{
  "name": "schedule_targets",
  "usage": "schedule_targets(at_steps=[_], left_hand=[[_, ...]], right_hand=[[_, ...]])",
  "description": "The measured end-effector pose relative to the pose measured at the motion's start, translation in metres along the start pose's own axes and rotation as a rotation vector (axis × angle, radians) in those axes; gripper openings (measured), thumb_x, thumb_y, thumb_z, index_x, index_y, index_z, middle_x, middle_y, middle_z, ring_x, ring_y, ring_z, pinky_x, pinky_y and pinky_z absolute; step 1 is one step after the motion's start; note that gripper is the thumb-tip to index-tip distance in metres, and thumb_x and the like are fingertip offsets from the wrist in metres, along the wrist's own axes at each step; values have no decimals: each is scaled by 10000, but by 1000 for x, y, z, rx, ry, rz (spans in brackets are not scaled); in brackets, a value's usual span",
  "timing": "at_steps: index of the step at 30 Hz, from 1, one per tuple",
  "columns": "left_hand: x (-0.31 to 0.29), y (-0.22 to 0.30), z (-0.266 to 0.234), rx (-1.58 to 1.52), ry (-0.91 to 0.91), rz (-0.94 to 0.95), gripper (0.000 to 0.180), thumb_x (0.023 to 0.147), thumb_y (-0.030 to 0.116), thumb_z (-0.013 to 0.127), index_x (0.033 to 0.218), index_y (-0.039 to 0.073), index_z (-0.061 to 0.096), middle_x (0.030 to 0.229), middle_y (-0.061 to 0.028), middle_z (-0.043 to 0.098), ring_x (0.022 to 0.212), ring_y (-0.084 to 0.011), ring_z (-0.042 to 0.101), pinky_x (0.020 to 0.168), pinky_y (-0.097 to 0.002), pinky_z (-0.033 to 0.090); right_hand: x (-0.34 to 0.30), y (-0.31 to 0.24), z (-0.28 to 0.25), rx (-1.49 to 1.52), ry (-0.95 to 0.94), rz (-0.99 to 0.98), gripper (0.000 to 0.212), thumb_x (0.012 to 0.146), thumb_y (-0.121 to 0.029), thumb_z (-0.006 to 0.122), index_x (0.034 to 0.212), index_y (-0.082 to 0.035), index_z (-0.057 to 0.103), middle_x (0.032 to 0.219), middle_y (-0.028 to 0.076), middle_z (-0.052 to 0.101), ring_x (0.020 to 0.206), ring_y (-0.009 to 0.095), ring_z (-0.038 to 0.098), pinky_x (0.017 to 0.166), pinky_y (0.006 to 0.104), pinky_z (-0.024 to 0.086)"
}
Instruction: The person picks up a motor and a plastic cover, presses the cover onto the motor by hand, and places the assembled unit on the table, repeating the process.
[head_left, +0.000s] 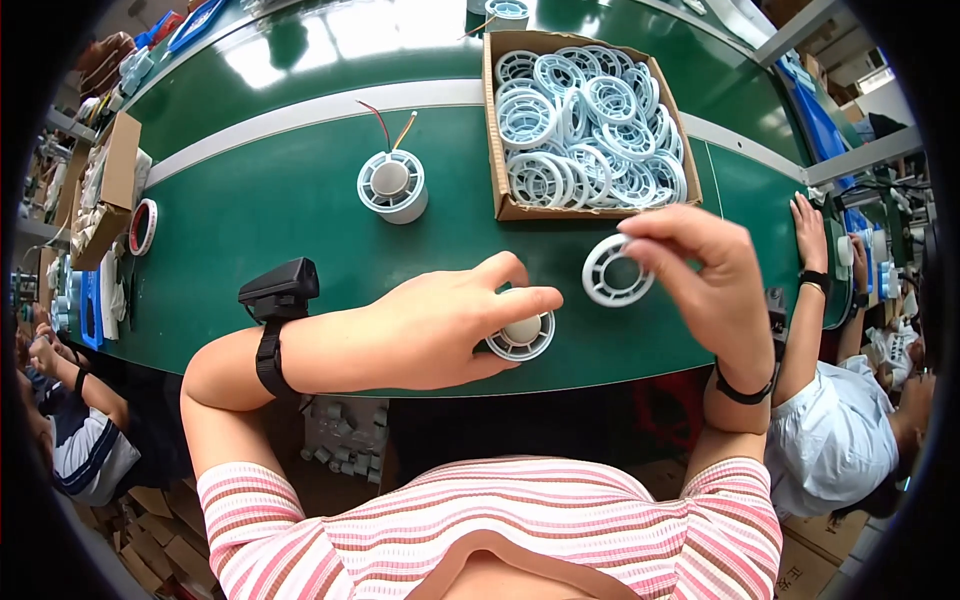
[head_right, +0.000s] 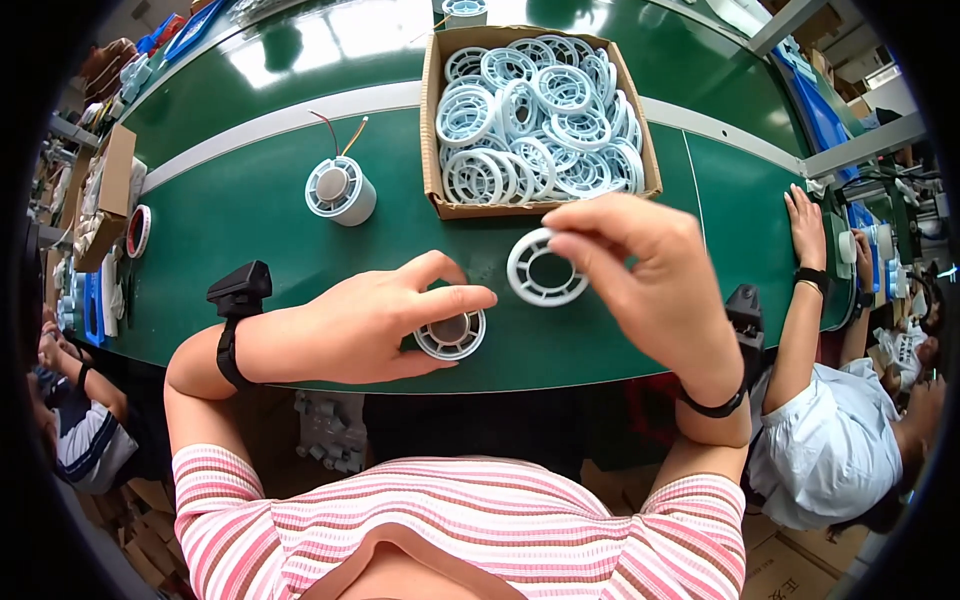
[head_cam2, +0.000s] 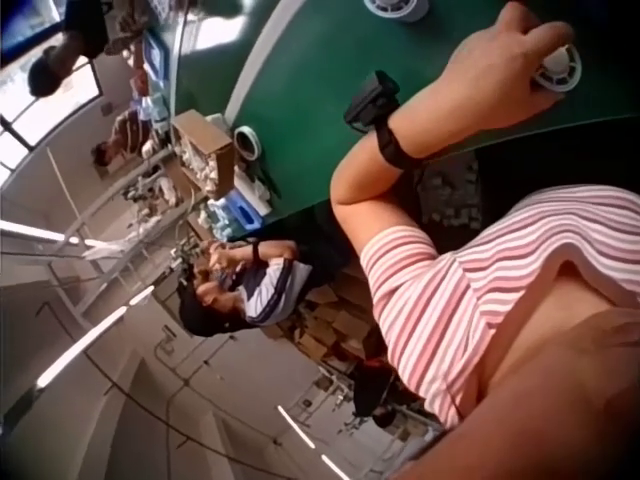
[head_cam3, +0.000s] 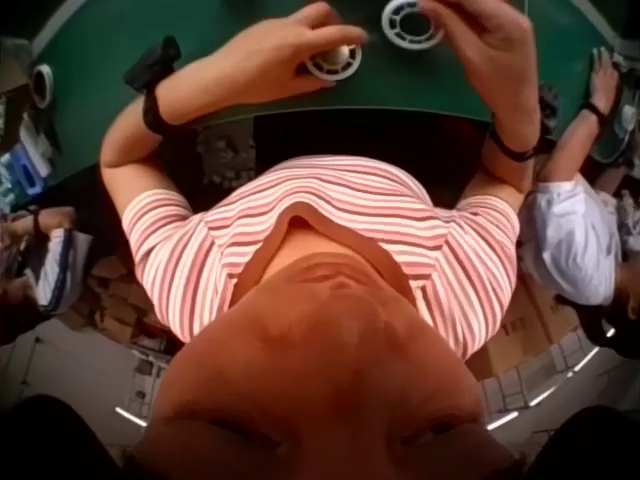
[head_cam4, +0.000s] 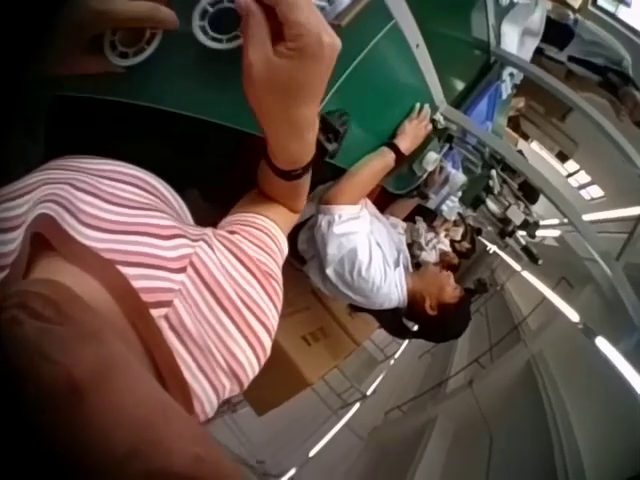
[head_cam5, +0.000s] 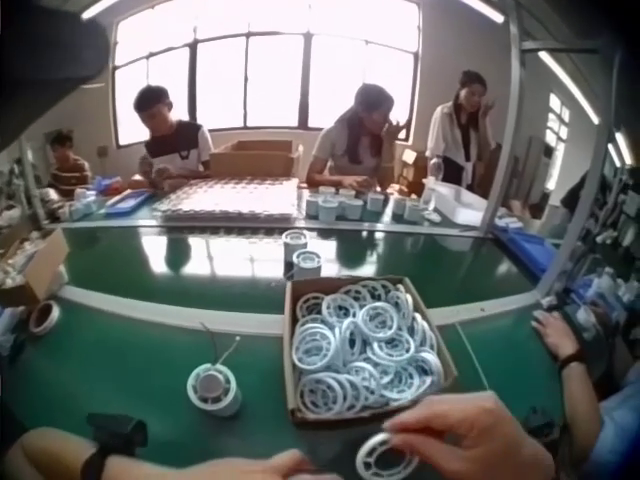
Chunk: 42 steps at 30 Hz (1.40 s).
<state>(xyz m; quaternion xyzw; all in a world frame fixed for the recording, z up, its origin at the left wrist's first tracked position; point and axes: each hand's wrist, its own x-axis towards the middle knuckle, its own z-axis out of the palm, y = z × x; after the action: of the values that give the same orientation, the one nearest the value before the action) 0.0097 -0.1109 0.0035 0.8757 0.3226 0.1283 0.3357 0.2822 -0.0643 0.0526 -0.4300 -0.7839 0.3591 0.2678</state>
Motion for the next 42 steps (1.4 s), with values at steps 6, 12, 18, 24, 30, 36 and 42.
schedule_targets(at_steps=[6, 12, 18, 24, 30, 36, 42], left_hand=[[11, 0, 17, -220, 132, -80, 654, 814, 147, 786, 1400, 198, 500, 1246, -166, 554, 918, -387, 671, 755, -427, 586], [10, 5, 21, -272, 168, -206, 684, 811, 141, 809, 1411, 120, 481, 1240, -157, 559, 927, -320, 682, 735, -361, 597], [11, 1, 23, -497, 165, -323, 695, 829, 53, 802, 1426, 30, 446, 1276, -112, 561, 1009, -188, 688, 793, -287, 616], [13, 3, 21, -816, 151, -361, 632, 858, -44, 729, 1421, 39, 453, 1300, -86, 556, 1074, -168, 669, 877, -299, 615], [14, -3, 19, -1045, 37, -340, 642, 866, -86, 690, 1443, 56, 445, 1326, -78, 549, 1138, -166, 645, 916, -305, 609], [15, -6, 19, -1077, 14, -372, 657, 863, -87, 696, 1451, 64, 442, 1325, -68, 554, 1152, -164, 634, 935, -314, 602], [15, -8, 18, -1126, -57, -391, 653, 858, -79, 713, 1441, 67, 456, 1309, -56, 553, 1167, -155, 613, 956, -318, 590]], right_hand=[[-30, 41, 31, -323, 8, -226, 318, 851, -35, 758, 1151, 35, 683, 1124, 152, 673, 1025, 277, 656, 877, 356, 527], [-52, 29, 68, -300, 145, -10, 513, 786, -83, 809, 1261, -9, 630, 1311, 182, 572, 1167, 364, 566, 977, 421, 476], [-59, 37, 80, -325, 103, -98, 590, 779, -98, 814, 1315, -24, 578, 1285, 158, 572, 1168, 344, 533, 984, 444, 420], [-64, 50, 70, -131, 228, -42, 683, 739, -10, 806, 1365, -27, 535, 1283, 160, 588, 1159, 321, 582, 996, 417, 466], [-59, 18, 70, 292, 201, 4, 792, 746, 70, 729, 1464, -11, 407, 1388, 177, 562, 1292, 263, 554, 1123, 385, 417], [-37, 15, 73, 153, -28, -213, 870, 701, 73, 761, 1477, 1, 373, 1348, 190, 605, 1284, 282, 588, 1119, 397, 430], [-33, 14, 70, 177, -79, -208, 861, 691, 67, 771, 1463, 9, 392, 1324, 183, 628, 1270, 290, 604, 1110, 401, 442]])
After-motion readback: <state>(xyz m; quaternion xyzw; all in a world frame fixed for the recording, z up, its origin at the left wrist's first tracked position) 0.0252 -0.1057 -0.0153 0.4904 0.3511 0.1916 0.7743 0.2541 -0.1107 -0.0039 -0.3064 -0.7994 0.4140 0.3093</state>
